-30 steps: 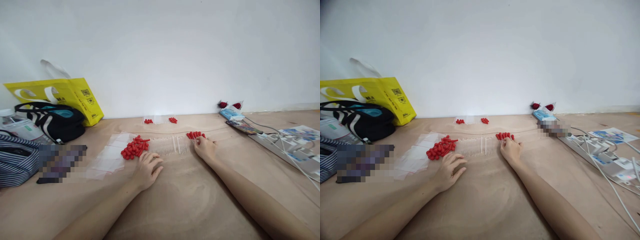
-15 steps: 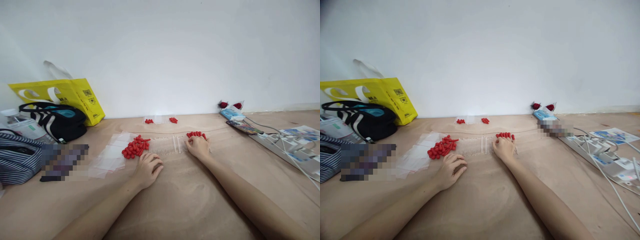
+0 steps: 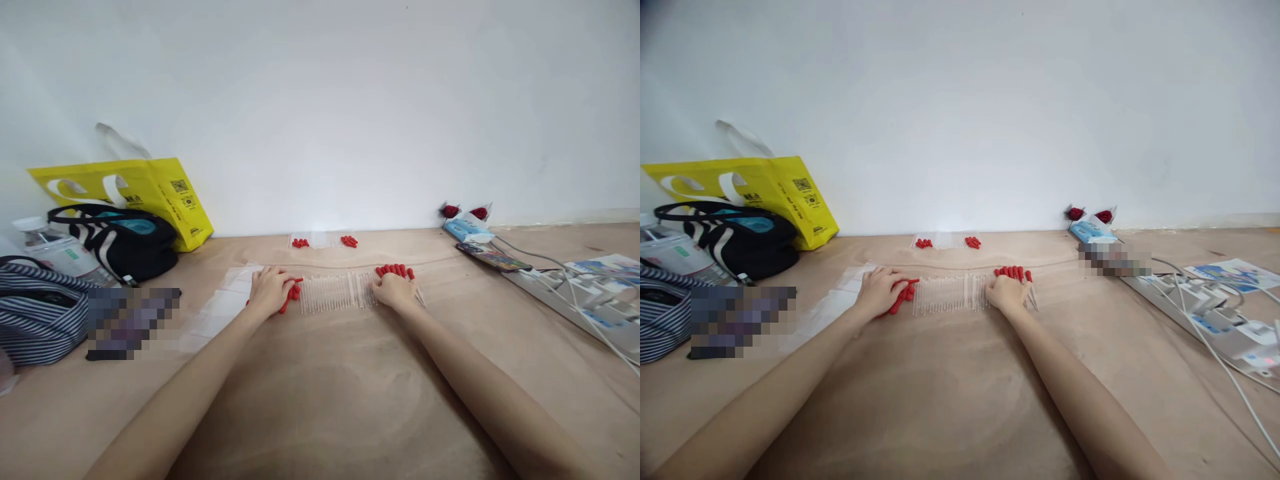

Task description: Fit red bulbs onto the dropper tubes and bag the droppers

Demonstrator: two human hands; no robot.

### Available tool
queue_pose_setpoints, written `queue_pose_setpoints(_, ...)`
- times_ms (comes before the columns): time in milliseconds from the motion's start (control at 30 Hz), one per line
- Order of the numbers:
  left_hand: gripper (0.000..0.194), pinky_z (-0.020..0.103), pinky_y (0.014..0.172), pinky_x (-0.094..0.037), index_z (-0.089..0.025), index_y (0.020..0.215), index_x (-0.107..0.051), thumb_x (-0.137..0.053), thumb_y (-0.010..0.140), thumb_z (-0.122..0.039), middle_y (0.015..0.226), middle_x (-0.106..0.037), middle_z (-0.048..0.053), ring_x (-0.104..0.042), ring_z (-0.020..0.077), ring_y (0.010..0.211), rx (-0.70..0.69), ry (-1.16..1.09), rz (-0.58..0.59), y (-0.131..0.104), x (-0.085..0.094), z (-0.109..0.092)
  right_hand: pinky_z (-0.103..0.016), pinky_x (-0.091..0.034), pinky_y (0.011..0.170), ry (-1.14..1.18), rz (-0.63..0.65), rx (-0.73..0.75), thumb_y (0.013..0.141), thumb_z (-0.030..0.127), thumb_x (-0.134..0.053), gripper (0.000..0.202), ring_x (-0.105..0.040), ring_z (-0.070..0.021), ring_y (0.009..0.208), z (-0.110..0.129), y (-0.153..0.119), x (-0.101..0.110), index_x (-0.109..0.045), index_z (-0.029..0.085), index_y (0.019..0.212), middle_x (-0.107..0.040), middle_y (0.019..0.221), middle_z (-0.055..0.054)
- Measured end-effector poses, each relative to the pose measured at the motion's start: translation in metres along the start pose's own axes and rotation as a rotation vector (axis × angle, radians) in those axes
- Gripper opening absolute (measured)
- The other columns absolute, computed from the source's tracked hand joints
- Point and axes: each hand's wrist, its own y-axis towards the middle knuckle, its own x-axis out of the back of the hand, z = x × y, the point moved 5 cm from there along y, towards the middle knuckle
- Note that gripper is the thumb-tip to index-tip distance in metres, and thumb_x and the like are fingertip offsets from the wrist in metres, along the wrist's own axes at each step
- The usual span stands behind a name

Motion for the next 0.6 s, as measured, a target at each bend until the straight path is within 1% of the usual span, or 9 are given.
queue_pose_setpoints(100, 0.018, 0.040, 0.076, -0.030, -0.026, 0.082, -0.068, -0.051, 0.081, -0.026, 0.096, -0.064, 0.005, -0.049, 0.0264, 0.094, -0.046, 0.009, 0.070, 0.026, -0.008, 0.007, -0.046, -0.018, 0.090, -0.006, -0.012, -0.004, 0.073, 0.032, -0.044, 0.024, -0.052, -0.0242, 0.091, 0.001, 0.000, 0.001, -0.064, 0.019, 0.069, -0.062, 0.076, -0.008)
queue_pose_setpoints(167, 0.014, 0.039, 0.077, -0.029, -0.026, 0.077, -0.069, -0.056, 0.077, -0.024, 0.093, -0.065, 0.004, -0.050, 0.0259, 0.093, -0.078, 0.013, 0.121, 0.036, -0.015, 0.007, -0.046, -0.019, 0.089, -0.008, -0.020, -0.007, 0.073, 0.030, -0.044, 0.023, -0.052, -0.0243, 0.090, 0.002, -0.001, 0.002, -0.064, 0.019, 0.068, -0.062, 0.076, -0.008)
queue_pose_setpoints(267, 0.009, 0.038, 0.077, -0.028, -0.027, 0.070, -0.068, -0.061, 0.071, -0.020, 0.085, -0.066, 0.002, -0.052, 0.0247, 0.090, -0.117, 0.010, 0.176, 0.043, -0.022, 0.006, -0.047, -0.020, 0.089, -0.010, -0.032, -0.003, 0.072, 0.027, -0.043, 0.022, -0.053, -0.0240, 0.088, 0.003, -0.003, 0.004, -0.064, 0.019, 0.067, -0.062, 0.077, -0.008)
queue_pose_setpoints(333, 0.008, 0.037, 0.078, -0.028, -0.026, 0.067, -0.067, -0.063, 0.068, -0.019, 0.082, -0.066, 0.002, -0.052, 0.0239, 0.088, -0.129, 0.003, 0.187, 0.044, -0.024, 0.005, -0.047, -0.019, 0.089, -0.012, -0.035, -0.002, 0.072, 0.027, -0.043, 0.023, -0.054, -0.0239, 0.087, 0.004, -0.004, 0.005, -0.064, 0.019, 0.069, -0.062, 0.077, -0.008)
queue_pose_setpoints(433, 0.006, 0.039, 0.079, -0.029, -0.022, 0.066, -0.064, -0.061, 0.069, -0.018, 0.080, -0.066, 0.002, -0.053, 0.0241, 0.087, -0.119, -0.012, 0.154, 0.044, -0.019, 0.004, -0.047, -0.018, 0.091, -0.016, -0.037, 0.002, 0.074, 0.026, -0.042, 0.024, -0.055, -0.0239, 0.087, 0.006, -0.004, 0.006, -0.064, 0.018, 0.069, -0.063, 0.076, -0.009)
queue_pose_setpoints(500, 0.007, 0.041, 0.080, -0.030, -0.020, 0.071, -0.061, -0.056, 0.073, -0.016, 0.084, -0.065, 0.005, -0.053, 0.0247, 0.088, -0.104, -0.031, 0.102, 0.042, -0.012, 0.003, -0.046, -0.017, 0.091, -0.020, -0.046, 0.019, 0.075, 0.026, -0.042, 0.024, -0.054, -0.0246, 0.089, 0.006, -0.005, 0.008, -0.064, 0.018, 0.068, -0.063, 0.079, -0.009)
queue_pose_setpoints(600, 0.011, 0.041, 0.081, -0.033, -0.017, 0.082, -0.056, -0.046, 0.080, -0.015, 0.089, -0.063, 0.007, -0.054, 0.0234, 0.088, -0.113, -0.083, 0.015, 0.031, 0.003, -0.008, -0.044, -0.020, 0.089, -0.018, -0.119, 0.093, 0.078, 0.027, -0.042, 0.025, -0.053, -0.0260, 0.091, 0.006, -0.013, 0.014, -0.063, 0.017, 0.070, -0.063, 0.083, -0.011)
